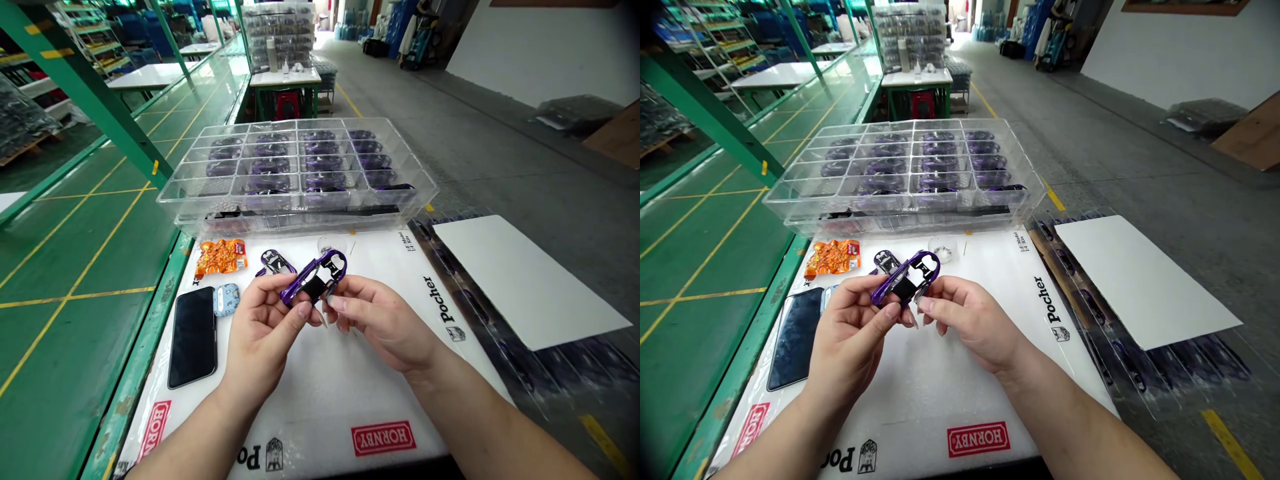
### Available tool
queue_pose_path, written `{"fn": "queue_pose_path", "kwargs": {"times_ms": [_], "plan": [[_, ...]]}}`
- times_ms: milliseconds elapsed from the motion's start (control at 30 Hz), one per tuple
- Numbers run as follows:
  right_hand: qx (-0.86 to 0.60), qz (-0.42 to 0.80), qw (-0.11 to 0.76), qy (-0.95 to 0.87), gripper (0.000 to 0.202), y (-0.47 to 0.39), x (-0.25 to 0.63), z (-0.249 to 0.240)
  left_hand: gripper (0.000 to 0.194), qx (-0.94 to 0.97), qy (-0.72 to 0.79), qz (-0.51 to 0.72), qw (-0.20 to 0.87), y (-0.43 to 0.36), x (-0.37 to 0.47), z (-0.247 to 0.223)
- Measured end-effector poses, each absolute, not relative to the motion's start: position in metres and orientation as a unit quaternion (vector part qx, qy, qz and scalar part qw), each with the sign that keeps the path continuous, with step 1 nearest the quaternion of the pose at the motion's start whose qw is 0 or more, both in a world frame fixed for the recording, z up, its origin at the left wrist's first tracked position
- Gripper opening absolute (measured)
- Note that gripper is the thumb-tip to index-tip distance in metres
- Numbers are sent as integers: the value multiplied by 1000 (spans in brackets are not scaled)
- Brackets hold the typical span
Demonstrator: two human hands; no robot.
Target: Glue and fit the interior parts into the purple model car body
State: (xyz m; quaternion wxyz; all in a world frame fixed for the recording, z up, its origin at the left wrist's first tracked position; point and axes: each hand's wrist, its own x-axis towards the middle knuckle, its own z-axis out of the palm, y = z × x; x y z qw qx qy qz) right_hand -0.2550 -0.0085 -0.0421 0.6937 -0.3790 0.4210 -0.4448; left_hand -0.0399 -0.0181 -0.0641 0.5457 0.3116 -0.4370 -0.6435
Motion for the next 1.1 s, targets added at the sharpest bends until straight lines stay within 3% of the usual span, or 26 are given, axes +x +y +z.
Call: {"fn": "queue_pose_path", "kwargs": {"times_ms": [1100], "plan": [[-388,-459,678,424,32,-9,-251,-45,40,323,-404,-666,537,-18,-42,-57]]}}
